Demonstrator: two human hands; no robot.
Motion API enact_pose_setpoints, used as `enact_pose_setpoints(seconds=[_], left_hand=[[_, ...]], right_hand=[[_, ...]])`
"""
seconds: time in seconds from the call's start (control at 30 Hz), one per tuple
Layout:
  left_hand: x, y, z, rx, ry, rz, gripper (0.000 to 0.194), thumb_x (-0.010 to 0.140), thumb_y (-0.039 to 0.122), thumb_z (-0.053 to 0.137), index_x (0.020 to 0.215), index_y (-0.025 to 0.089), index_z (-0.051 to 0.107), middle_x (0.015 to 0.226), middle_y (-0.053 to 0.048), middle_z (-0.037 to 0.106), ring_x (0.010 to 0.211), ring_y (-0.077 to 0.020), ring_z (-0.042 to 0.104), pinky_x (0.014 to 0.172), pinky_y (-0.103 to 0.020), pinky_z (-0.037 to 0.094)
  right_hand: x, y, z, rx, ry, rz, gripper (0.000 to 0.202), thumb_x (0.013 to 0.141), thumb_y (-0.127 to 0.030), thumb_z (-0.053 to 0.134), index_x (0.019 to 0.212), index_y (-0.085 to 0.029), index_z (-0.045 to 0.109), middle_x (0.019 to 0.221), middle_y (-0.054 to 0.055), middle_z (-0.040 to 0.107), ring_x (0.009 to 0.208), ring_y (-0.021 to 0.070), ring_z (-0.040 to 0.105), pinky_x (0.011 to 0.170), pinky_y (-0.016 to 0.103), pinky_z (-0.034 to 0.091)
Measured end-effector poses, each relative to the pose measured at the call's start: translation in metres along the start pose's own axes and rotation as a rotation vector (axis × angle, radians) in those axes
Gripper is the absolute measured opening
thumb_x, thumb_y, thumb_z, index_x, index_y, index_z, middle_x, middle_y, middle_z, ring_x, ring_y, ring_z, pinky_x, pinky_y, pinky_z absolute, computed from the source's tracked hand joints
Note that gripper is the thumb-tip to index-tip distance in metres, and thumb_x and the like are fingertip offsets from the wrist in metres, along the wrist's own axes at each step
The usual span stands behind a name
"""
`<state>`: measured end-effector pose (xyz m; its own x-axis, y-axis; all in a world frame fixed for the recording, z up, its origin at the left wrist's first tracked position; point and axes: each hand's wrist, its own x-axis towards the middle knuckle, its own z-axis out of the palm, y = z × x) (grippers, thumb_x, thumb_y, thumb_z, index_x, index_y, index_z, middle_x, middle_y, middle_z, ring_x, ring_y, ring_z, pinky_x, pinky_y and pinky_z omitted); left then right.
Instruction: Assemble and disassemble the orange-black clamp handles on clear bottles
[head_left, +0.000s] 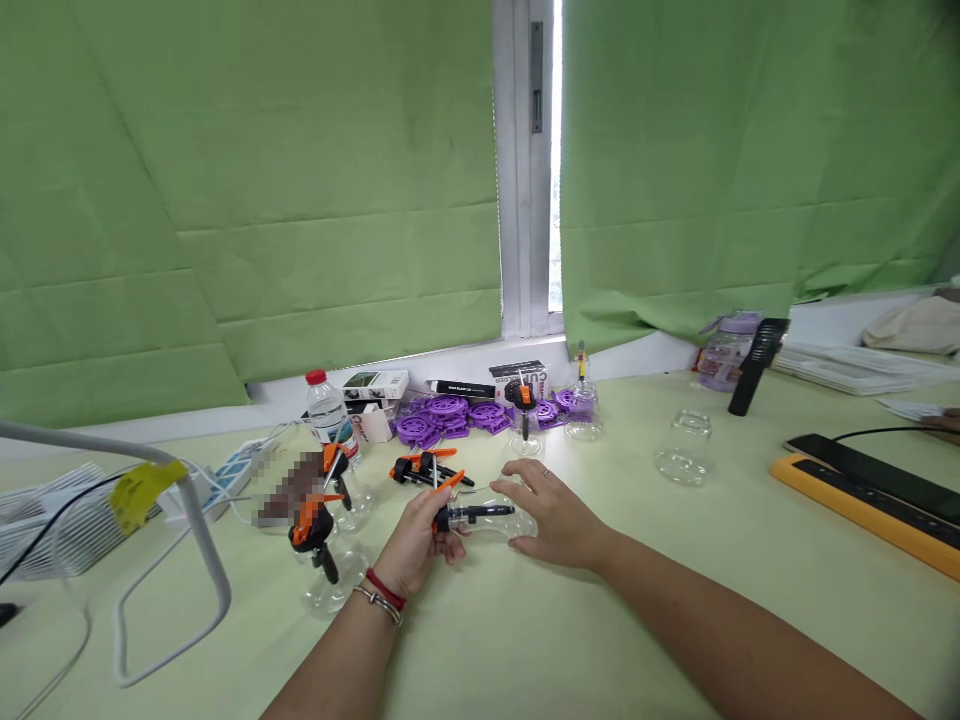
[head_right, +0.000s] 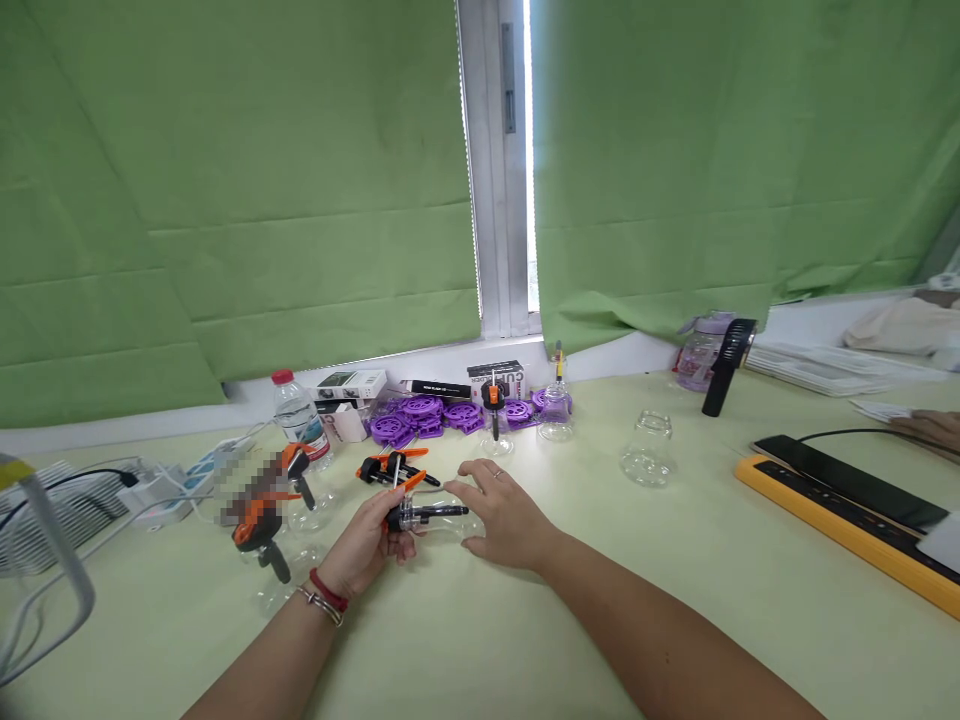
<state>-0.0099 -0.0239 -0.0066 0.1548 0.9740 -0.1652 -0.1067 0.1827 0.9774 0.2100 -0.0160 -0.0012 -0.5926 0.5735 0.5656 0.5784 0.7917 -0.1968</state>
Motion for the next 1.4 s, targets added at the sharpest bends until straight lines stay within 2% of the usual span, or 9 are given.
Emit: enact_pose_setpoints(seconds=[0.17, 0.33, 0.47, 0.7, 0.93, 1.07, 1.23, 1.33, 1.4], left_hand=[[0.002, -0.006, 0.002, 0.069, 0.067, -0.034, 0.049, 0.071, 0.068, 0.046, 0.083, 0.020, 0.048, 0.051, 0.001, 0.059, 0.031, -0.0124, 0.050, 0.030, -0.020, 0.030], [0.001, -0.002, 0.003, 0.116, 0.146, -0.001, 0.047, 0.072, 0.066, 0.044, 0.070, 0.019, 0.050, 0.042, 0.003, 0.053, 0.025, -0.0076, 0.037, 0.027, -0.019, 0.020], [-0.002, 0.004, 0.007, 0.129, 0.164, 0.017, 0.044, 0.074, 0.063, 0.043, 0.068, 0.020, 0.048, 0.041, 0.003, 0.052, 0.025, -0.0069, 0.033, 0.027, -0.018, 0.018], [-0.004, 0.000, 0.013, 0.159, 0.162, 0.051, 0.043, 0.074, 0.064, 0.043, 0.074, 0.021, 0.046, 0.043, 0.004, 0.052, 0.028, -0.0073, 0.035, 0.028, -0.018, 0.020], [-0.005, -0.005, 0.016, 0.147, 0.124, 0.051, 0.043, 0.075, 0.064, 0.043, 0.076, 0.021, 0.042, 0.048, 0.004, 0.054, 0.030, -0.0087, 0.043, 0.030, -0.019, 0.025], [-0.006, -0.004, 0.018, 0.064, 0.073, 0.035, 0.043, 0.073, 0.063, 0.046, 0.077, 0.020, 0.043, 0.053, 0.002, 0.057, 0.035, -0.0115, 0.051, 0.033, -0.020, 0.031], [-0.003, -0.003, 0.013, 0.002, 0.090, 0.034, 0.040, 0.074, 0.059, 0.050, 0.077, 0.020, 0.045, 0.051, 0.002, 0.057, 0.033, -0.0095, 0.047, 0.034, -0.020, 0.032], [-0.001, -0.004, 0.009, -0.025, 0.110, 0.039, 0.041, 0.074, 0.059, 0.050, 0.078, 0.019, 0.047, 0.053, 0.001, 0.059, 0.035, -0.0093, 0.047, 0.035, -0.020, 0.033], [0.000, -0.004, 0.007, -0.035, 0.125, 0.043, 0.042, 0.074, 0.060, 0.050, 0.077, 0.018, 0.048, 0.055, 0.000, 0.060, 0.035, -0.0092, 0.048, 0.035, -0.021, 0.034]], right_hand=[[-0.001, 0.002, 0.001, -0.048, 0.034, -0.089, 0.061, 0.063, -0.018, 0.064, 0.122, -0.022, 0.048, 0.119, 0.012, 0.047, 0.115, 0.0283, 0.040, 0.099, 0.046, 0.034], [-0.002, 0.005, 0.004, 0.143, 0.114, -0.111, 0.067, 0.064, -0.032, 0.067, 0.125, -0.020, 0.041, 0.119, 0.012, 0.050, 0.115, 0.0268, 0.043, 0.101, 0.047, 0.031], [-0.005, 0.006, 0.006, 0.372, 0.120, 0.092, 0.073, 0.061, -0.040, 0.072, 0.123, -0.021, 0.040, 0.117, 0.011, 0.051, 0.109, 0.0242, 0.047, 0.093, 0.040, 0.040], [-0.004, 0.012, 0.011, 0.724, 0.023, 0.467, 0.041, 0.075, -0.046, 0.059, 0.106, -0.020, 0.051, 0.101, 0.005, 0.059, 0.067, 0.0119, 0.051, 0.065, 0.029, 0.047], [-0.001, 0.016, 0.018, 0.977, -0.002, 0.642, 0.045, 0.081, -0.058, 0.044, 0.093, -0.016, 0.056, 0.089, 0.005, 0.061, 0.066, 0.0119, 0.051, 0.058, 0.025, 0.045], [0.000, 0.014, 0.018, 1.035, 0.000, 0.692, 0.050, 0.080, -0.063, 0.041, 0.097, -0.018, 0.055, 0.095, 0.006, 0.058, 0.067, 0.0118, 0.051, 0.058, 0.026, 0.047], [0.000, 0.015, 0.012, 1.126, -0.007, 0.684, 0.052, 0.083, -0.062, 0.037, 0.117, -0.024, 0.045, 0.112, 0.008, 0.052, 0.066, 0.0106, 0.052, 0.063, 0.029, 0.047], [-0.002, 0.019, 0.008, 1.163, -0.026, 0.604, 0.054, 0.080, -0.053, 0.051, 0.125, -0.027, 0.039, 0.127, 0.010, 0.041, 0.074, 0.0107, 0.052, 0.070, 0.030, 0.046], [-0.004, 0.021, 0.008, 1.208, -0.067, 0.545, 0.066, 0.073, -0.043, 0.066, 0.129, -0.031, 0.034, 0.136, 0.009, 0.031, 0.082, 0.0117, 0.052, 0.074, 0.030, 0.046]])
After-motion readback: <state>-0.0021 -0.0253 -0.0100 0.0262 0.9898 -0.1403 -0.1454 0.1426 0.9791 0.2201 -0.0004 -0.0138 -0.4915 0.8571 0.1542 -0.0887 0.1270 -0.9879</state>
